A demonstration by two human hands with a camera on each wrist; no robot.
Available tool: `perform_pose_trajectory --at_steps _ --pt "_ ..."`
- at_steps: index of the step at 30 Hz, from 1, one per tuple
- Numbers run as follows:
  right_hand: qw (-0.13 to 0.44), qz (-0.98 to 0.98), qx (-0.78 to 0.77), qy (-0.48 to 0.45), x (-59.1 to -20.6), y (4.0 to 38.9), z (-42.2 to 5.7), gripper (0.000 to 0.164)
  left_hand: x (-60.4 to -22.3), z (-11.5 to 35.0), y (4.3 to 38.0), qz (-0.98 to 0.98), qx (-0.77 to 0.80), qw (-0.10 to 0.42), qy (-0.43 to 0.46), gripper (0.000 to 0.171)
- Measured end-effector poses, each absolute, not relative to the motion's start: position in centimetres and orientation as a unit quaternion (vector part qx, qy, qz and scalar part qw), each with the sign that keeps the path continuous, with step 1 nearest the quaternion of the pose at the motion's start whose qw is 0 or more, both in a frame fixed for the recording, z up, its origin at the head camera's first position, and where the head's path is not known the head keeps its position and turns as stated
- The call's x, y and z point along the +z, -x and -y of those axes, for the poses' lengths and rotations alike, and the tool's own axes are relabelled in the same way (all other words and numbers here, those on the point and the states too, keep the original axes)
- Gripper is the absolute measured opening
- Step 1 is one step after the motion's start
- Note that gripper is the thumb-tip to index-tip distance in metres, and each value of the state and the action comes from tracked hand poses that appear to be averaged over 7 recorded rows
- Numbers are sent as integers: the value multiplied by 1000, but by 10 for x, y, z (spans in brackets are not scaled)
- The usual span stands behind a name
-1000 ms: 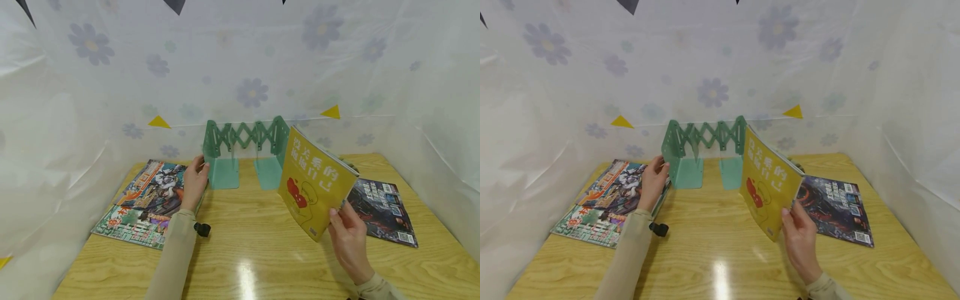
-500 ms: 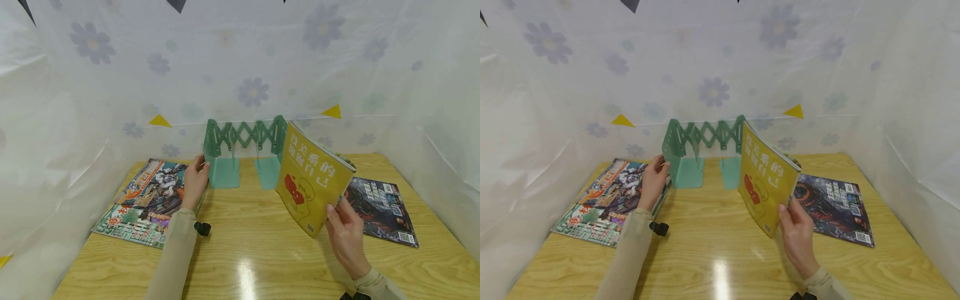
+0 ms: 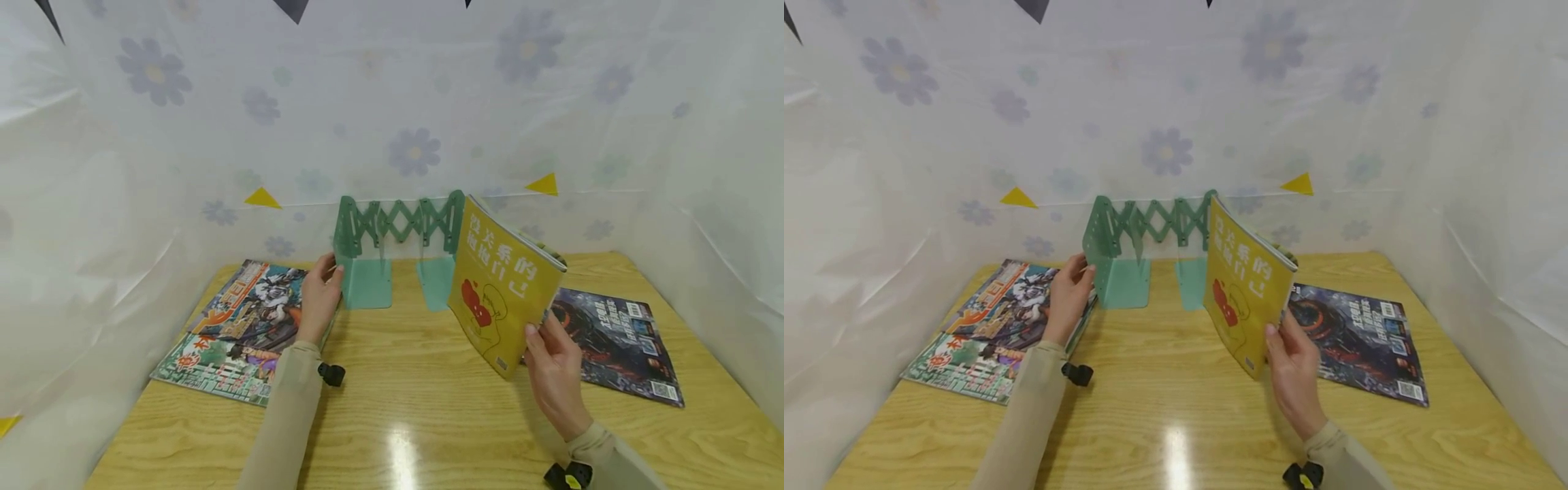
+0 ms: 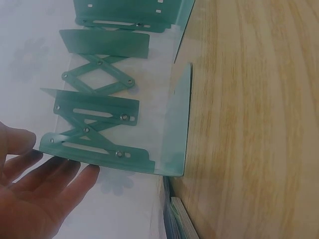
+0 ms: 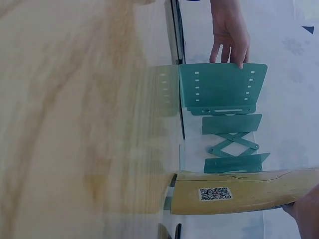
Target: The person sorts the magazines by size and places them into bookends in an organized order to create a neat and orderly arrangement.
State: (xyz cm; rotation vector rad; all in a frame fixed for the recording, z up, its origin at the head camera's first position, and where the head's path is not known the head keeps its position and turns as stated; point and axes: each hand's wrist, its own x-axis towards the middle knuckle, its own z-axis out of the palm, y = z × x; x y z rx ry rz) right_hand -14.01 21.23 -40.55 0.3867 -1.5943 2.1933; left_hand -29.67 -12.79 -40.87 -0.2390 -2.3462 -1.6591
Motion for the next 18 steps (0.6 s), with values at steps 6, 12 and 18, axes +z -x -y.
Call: perform_pose_trajectory --at_steps 6,12,18 --pt "211 582 776 -117 -409 143 -210 50 -408 127 297 808 -568 133 88 38" --pt "222 591 761 -147 -413 149 -209 49 -408 127 298 807 -569 135 88 38" --pt "238 622 732 -143 -414 156 -206 48 -408 127 297 807 -570 132 82 38"
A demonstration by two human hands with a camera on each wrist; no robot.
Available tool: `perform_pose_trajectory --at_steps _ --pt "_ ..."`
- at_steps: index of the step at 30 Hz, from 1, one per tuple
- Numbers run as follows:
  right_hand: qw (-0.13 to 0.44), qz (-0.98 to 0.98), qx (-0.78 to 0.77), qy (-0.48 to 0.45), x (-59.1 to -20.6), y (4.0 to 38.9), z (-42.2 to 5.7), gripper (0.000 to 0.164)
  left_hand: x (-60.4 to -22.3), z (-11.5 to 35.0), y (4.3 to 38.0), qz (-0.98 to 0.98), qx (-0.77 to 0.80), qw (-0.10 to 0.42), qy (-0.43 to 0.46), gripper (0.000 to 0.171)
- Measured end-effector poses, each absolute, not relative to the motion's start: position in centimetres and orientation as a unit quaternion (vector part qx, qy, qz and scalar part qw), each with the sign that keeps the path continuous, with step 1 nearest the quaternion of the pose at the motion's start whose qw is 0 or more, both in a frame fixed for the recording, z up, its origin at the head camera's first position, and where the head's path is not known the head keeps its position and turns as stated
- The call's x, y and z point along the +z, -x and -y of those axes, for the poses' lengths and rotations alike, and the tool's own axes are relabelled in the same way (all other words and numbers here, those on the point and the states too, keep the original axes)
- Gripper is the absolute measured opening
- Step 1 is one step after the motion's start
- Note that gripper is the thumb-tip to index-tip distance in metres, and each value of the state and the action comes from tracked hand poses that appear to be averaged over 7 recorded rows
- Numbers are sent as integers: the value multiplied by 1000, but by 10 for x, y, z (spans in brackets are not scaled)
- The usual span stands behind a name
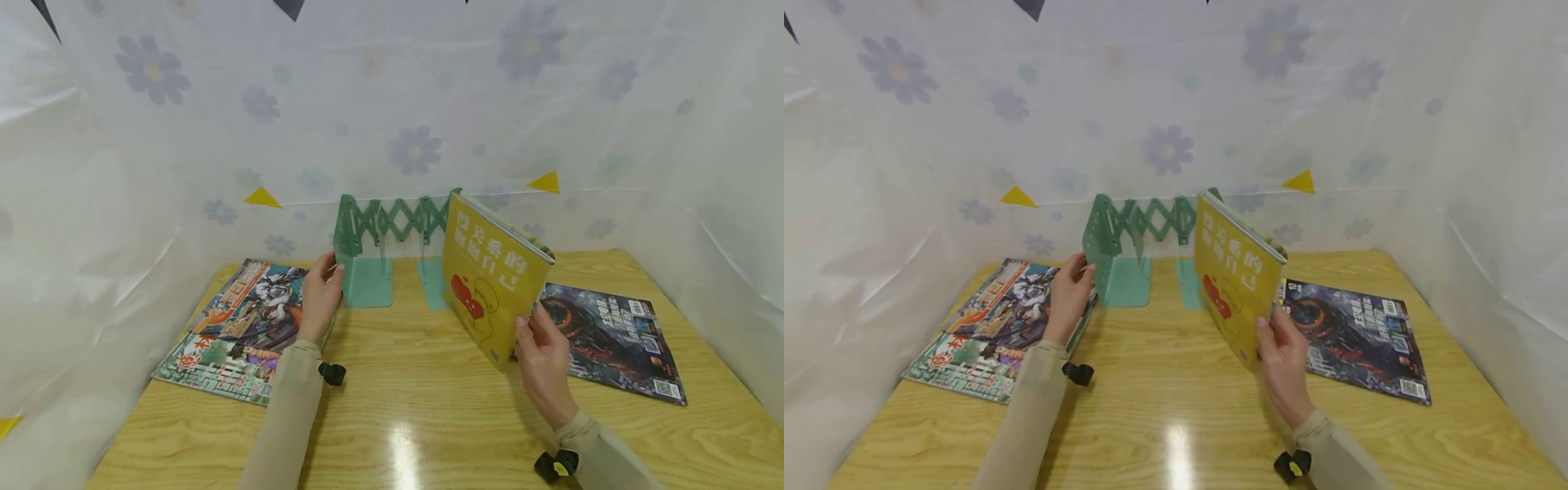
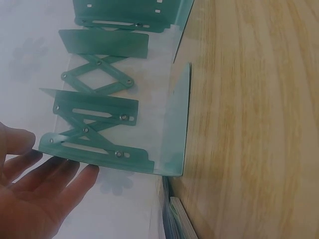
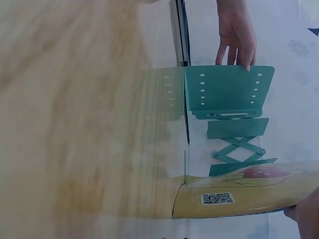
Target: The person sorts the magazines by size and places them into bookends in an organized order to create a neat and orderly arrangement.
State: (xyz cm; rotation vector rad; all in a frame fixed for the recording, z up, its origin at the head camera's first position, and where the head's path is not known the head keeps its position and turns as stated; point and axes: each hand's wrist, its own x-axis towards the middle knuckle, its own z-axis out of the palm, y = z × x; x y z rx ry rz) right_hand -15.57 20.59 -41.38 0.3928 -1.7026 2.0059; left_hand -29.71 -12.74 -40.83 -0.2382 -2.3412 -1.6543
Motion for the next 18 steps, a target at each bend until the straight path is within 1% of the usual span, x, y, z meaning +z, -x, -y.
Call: perform_pose_trajectory --at_steps 8,18 --pt "233 653 712 -105 -413 162 -203 48 -409 128 297 808 -568 134 85 38" --pt "231 646 719 -107 -414 168 -199 48 -410 128 297 808 -568 134 84 38"
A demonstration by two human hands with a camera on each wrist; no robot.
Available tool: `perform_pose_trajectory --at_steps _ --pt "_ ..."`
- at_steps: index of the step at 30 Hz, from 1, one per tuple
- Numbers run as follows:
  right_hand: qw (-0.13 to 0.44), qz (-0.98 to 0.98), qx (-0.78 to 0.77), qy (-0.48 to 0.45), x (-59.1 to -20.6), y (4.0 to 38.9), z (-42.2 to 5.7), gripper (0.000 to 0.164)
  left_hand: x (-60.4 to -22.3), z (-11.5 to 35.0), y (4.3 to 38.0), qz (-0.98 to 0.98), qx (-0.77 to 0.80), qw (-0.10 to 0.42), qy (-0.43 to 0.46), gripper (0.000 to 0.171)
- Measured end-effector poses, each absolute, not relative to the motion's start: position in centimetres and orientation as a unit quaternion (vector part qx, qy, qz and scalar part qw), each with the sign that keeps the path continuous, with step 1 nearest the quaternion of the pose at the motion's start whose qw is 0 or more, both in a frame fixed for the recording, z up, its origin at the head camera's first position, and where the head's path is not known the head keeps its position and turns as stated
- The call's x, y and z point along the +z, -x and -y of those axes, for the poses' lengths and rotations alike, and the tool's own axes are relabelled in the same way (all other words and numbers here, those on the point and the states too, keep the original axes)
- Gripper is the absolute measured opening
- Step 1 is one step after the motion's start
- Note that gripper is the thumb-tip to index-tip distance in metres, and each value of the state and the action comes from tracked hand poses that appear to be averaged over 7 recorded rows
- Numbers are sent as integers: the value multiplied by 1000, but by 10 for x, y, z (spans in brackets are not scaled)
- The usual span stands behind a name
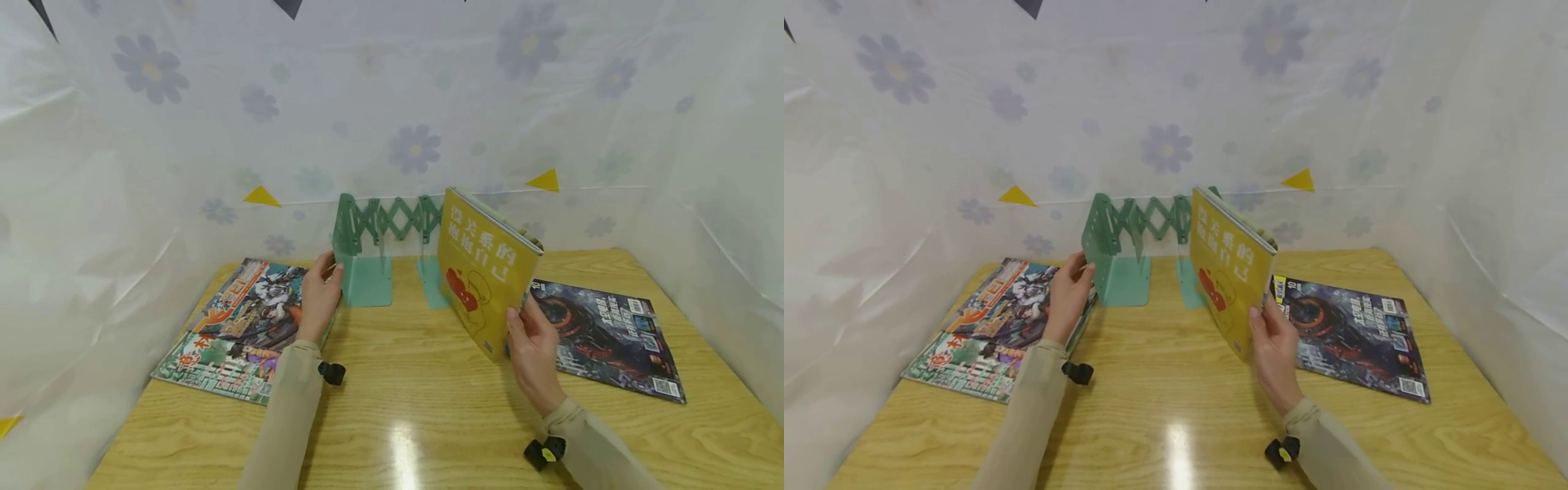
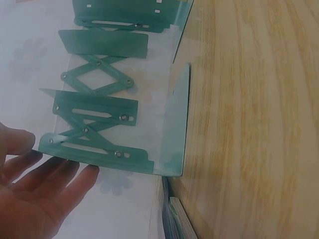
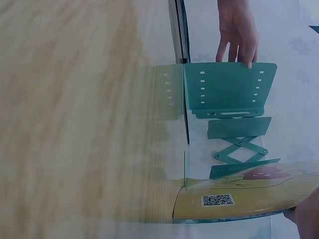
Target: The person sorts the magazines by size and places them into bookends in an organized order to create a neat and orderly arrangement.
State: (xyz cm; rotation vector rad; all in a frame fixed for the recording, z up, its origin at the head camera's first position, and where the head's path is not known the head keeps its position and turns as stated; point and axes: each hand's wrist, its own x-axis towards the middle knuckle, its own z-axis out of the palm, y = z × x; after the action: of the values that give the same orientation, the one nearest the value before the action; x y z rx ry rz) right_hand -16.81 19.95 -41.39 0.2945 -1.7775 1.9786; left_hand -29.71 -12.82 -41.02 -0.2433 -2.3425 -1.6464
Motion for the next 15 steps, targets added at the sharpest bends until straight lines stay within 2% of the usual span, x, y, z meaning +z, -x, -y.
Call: perform_pose_trajectory --at_steps 15 --pt "252 659 702 -98 -414 179 -194 46 -411 128 297 807 -568 135 87 38"
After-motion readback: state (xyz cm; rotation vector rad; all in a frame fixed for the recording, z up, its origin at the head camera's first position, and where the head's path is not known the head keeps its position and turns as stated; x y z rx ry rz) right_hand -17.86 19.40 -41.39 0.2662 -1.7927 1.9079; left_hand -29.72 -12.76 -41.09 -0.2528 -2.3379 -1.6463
